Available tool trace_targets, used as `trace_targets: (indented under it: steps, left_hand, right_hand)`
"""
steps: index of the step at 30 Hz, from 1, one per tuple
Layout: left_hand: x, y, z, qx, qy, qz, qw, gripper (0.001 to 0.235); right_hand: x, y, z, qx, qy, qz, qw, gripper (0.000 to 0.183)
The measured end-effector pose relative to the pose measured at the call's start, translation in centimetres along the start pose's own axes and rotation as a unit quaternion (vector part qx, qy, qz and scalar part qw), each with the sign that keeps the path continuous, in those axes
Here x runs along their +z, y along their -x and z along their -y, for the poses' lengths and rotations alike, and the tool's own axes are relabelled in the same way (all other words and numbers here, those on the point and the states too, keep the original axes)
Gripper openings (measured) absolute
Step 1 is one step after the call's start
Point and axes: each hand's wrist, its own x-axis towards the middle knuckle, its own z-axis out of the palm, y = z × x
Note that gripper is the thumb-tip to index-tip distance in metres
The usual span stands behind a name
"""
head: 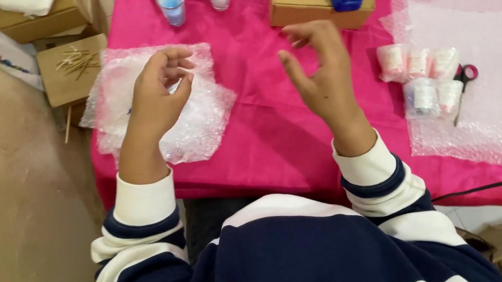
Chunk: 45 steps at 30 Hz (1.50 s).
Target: Wrapping small candles in bubble wrap and securing them at a packaging station.
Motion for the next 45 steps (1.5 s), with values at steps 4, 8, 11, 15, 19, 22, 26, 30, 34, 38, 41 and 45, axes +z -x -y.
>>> trace_targets:
  steps: [4,8,11,15,19,22,26,30,34,38,41,45]
  left_hand:
    - [-3.1,2.1,4.5,-0.036,-0.223,0.003,0.974,0.053]
    - [-2.8,3.0,6.5,-0.115,-0.341,0.026,0.933,0.068]
    - [-2.5,2.7,8.4,-0.136,-0.383,0.009,0.914,0.067]
    - [-2.5,2.2,10.5,-0.16,-0.382,-0.008,0.91,0.052]
    - [-4.1,1.8,9.7,-0.185,-0.312,-0.023,0.932,0.048]
    - [-5.3,1.8,9.0,-0.155,-0.122,-0.106,0.975,0.047]
    - [-7.1,1.9,7.6,-0.04,0.132,-0.202,0.97,0.042]
    - [-9.8,2.8,4.8,-0.042,0.333,-0.213,0.918,0.066]
    - [-10.1,3.5,6.6,-0.025,0.365,-0.207,0.908,0.055]
    - [-8.9,3.8,7.5,0.004,0.332,-0.184,0.925,0.041]
    - [-8.0,4.2,7.2,-0.006,0.317,-0.188,0.93,0.042]
    - [-6.6,4.0,7.1,-0.01,0.222,-0.195,0.955,0.045]
  right_hand:
    - [7.3,0.1,0.9,-0.044,-0.007,0.144,0.989,0.016]
    - [14.2,2.4,-1.5,-0.024,0.034,0.288,0.957,0.013]
    - [17.0,3.6,-3.1,0.04,0.066,0.346,0.935,0.023]
    - [17.9,4.8,-4.1,0.07,0.054,0.338,0.937,0.035]
    - [18.6,5.5,-4.6,0.075,0.058,0.318,0.943,0.019]
    - [18.6,5.4,-5.0,0.069,0.044,0.291,0.953,0.008]
    - [17.2,3.8,-3.9,0.064,-0.019,0.22,0.973,0.007]
    - [14.6,1.6,-1.1,0.126,-0.095,0.189,0.969,0.008]
    - [13.1,0.7,-1.7,0.165,-0.128,0.173,0.962,0.01]
    - [11.9,0.5,-3.6,0.16,-0.208,0.122,0.957,0.013]
    - [10.7,0.4,-4.9,0.17,-0.224,0.09,0.955,0.013]
    - [8.3,0.6,-5.5,0.174,-0.223,0.014,0.959,0.009]
